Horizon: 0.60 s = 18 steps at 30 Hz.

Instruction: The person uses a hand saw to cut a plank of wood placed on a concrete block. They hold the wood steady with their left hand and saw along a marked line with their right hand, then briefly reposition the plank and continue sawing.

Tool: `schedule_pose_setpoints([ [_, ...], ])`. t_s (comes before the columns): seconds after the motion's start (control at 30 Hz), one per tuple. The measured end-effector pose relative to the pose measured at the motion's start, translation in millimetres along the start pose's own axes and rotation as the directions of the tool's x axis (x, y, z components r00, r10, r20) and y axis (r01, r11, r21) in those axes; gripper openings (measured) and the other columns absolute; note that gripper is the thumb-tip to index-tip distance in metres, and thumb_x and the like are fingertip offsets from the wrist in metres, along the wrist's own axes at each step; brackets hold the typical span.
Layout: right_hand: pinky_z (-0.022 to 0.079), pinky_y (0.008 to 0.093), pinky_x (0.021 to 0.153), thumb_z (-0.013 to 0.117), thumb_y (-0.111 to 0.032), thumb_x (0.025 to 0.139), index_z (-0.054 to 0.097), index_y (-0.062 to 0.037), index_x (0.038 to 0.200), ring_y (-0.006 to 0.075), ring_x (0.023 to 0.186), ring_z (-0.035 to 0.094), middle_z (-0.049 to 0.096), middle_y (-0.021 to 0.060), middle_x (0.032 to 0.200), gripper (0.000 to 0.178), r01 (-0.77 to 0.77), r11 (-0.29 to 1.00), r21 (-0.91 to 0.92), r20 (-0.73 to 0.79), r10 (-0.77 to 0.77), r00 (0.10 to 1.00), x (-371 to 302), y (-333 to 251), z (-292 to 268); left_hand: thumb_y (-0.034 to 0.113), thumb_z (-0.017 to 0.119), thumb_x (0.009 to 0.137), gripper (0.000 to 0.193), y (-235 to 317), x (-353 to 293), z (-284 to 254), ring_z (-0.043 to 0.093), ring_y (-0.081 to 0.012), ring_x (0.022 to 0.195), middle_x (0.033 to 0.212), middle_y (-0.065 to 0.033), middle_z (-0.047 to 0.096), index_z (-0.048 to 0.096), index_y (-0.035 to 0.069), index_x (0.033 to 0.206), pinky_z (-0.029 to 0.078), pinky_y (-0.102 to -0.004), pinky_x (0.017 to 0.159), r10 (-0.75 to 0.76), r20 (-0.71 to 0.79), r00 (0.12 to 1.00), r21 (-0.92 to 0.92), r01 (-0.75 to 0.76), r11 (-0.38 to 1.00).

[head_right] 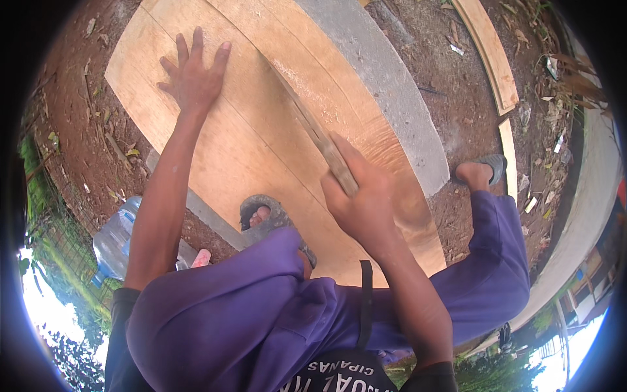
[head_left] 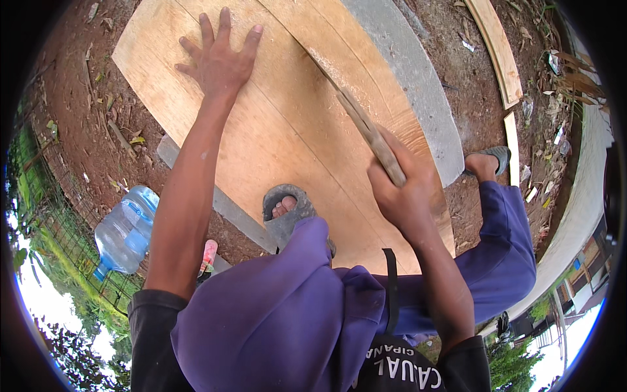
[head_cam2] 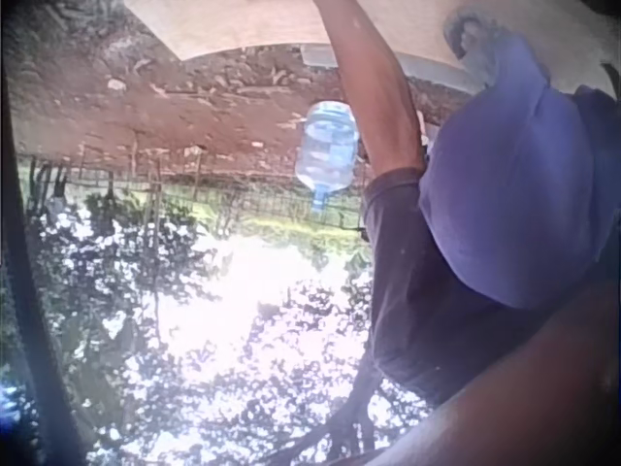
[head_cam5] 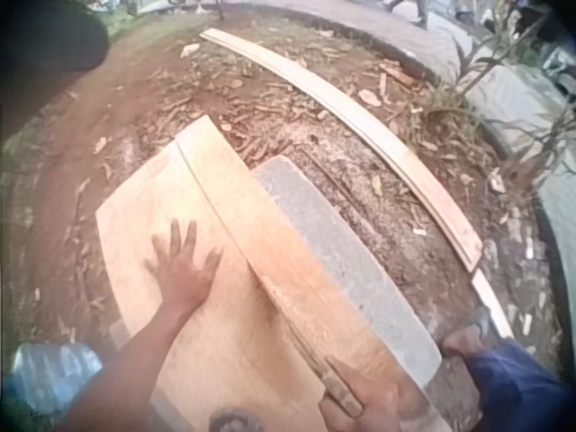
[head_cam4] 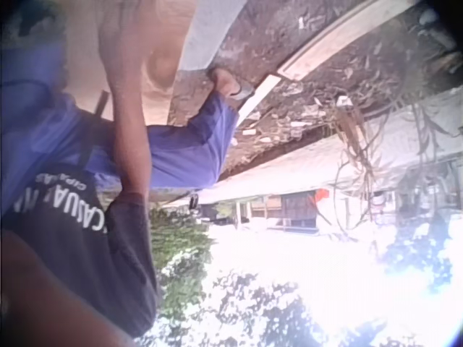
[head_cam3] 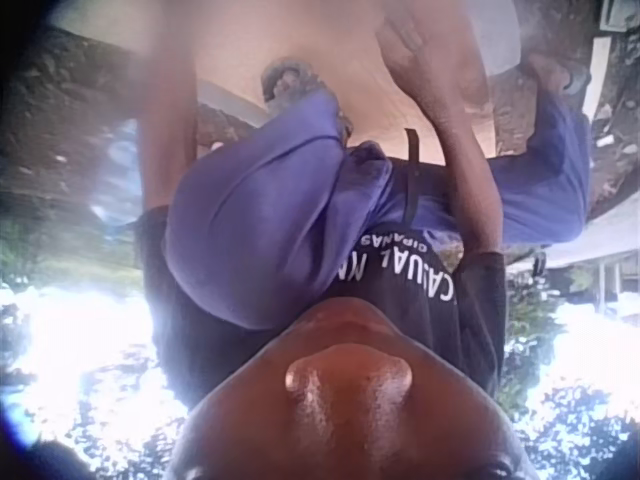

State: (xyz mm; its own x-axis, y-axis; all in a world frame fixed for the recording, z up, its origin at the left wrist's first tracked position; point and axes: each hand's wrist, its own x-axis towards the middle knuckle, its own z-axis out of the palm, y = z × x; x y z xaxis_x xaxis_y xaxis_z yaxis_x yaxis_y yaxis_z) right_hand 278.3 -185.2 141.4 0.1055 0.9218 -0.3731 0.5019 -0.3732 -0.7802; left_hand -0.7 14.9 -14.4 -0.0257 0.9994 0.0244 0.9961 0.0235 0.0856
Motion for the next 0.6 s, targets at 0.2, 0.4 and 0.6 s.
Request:
schedule_pose_setpoints([
  [0.2,0.056,0.0297,0.065,0.068,0.002,0.079,0.065,0.0049,0.135,0.022,0.069,0.075,0.076,0.0184,0.087,0.056,-0.034,0.986,-0.163,0.068,0.045,0.997,-122,-15,-84,0.079,0.045,0.094,0.086,0,-3,-7,0.01,-0.0583,0.153,0.172,-0.013,0.02,0.035,0.029,0.163,0.006,-0.0831,0.113,-0.035,0.02,0.999,0.016,0.035,0.999],
  [0.4,0.056,0.0337,0.065,0.068,-0.001,0.081,0.066,0.0021,0.133,0.0259,0.07,0.074,0.073,0.0193,0.084,0.052,-0.068,0.997,0.021,0.02,0.068,0.998,13,-11,-2,0.078,0.046,0.094,0.086,4,1,-4,0.01,-0.058,0.153,0.172,-0.0129,0.02,0.034,0.03,0.163,0.006,-0.0821,0.114,-0.021,0.031,0.999,0.025,0.02,0.999],
  [0.6,0.056,0.0334,0.064,0.068,0.001,0.078,0.066,0.0032,0.132,0.0241,0.066,0.073,0.071,0.0188,0.079,0.055,0.002,0.998,-0.06,0.038,0.0,0.999,-45,1,-27,0.083,0.046,0.09,0.09,-10,-2,-3,0.007,-0.0588,0.153,0.172,-0.0131,0.022,0.037,0.03,0.162,0.003,-0.0836,0.113,-0.035,0.004,0.999,0.022,0.035,0.999],
])
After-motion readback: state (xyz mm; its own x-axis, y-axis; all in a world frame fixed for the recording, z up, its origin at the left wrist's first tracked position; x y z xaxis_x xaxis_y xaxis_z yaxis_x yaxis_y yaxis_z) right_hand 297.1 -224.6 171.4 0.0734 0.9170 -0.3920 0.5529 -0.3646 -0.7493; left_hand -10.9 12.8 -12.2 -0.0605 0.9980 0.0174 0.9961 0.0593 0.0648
